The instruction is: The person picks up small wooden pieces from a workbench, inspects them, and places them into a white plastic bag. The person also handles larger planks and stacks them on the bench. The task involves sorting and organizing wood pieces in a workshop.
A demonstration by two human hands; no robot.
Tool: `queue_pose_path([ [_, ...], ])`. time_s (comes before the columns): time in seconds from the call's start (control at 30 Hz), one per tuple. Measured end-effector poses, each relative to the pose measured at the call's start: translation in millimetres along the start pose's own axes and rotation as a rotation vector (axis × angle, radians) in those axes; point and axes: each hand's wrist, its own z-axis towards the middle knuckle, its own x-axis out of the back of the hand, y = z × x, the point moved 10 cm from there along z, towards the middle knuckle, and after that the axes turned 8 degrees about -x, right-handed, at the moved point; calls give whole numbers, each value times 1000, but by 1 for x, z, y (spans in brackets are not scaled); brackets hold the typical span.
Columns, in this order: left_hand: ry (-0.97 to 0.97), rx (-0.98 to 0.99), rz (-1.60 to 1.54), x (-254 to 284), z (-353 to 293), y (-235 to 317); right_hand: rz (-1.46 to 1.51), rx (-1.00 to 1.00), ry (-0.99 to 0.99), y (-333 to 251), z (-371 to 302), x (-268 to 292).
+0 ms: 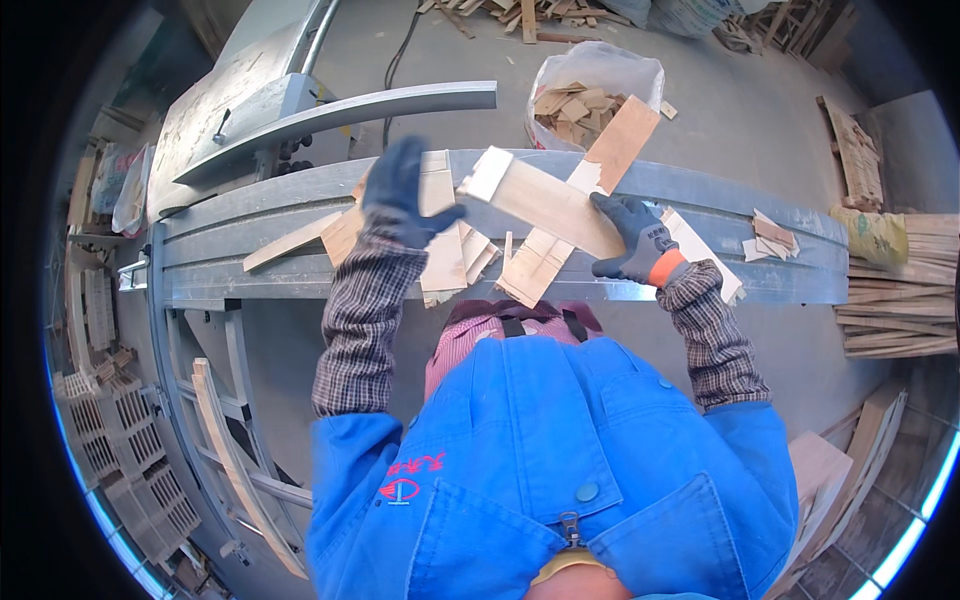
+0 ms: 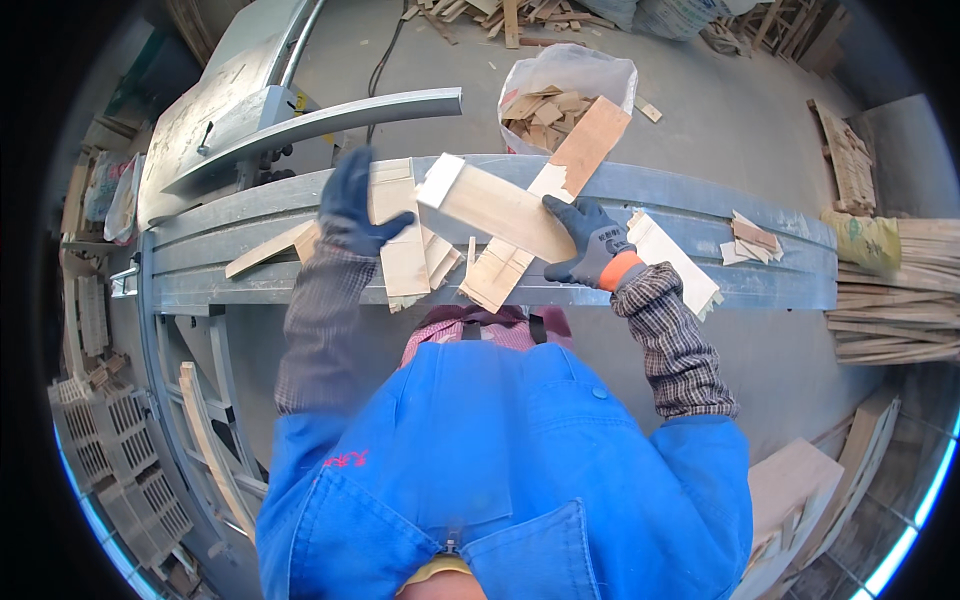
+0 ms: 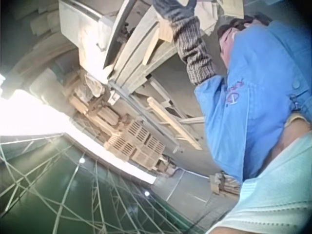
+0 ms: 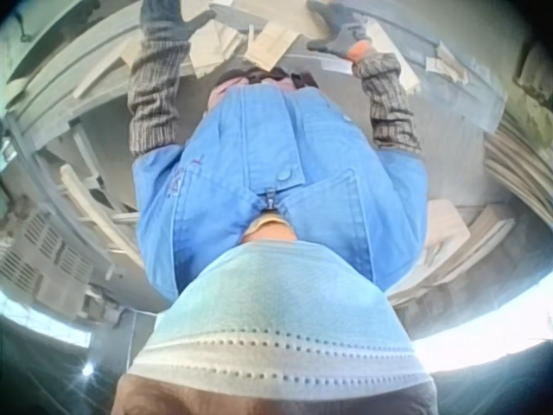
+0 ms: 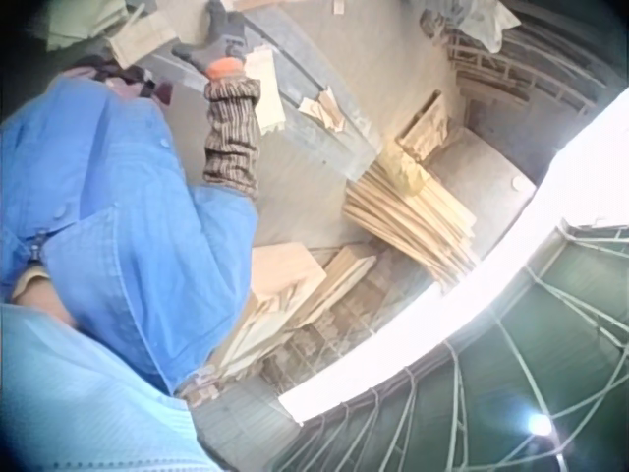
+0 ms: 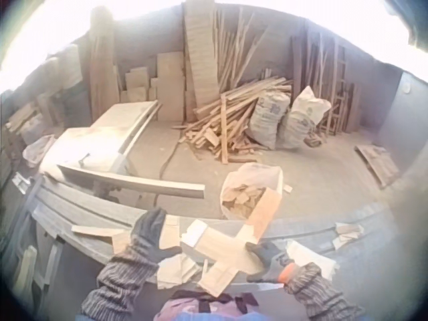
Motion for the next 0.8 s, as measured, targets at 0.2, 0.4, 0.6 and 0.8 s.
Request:
queue_pose_path([
  [0.2,-834,-285,-47,-83,6,64,-137,152,27,-51,-21,16],
  [0.4,-597,135,-501,-133,-24,34,-340,152,75,-48,-25,23],
  [0.6,-458,237,-353,-113,-21,47,-383,72,139,-78,-17,2],
  [0.8,-358,139,-483,-108,-40,74,-76,-142,22,-101,0,-61],
])
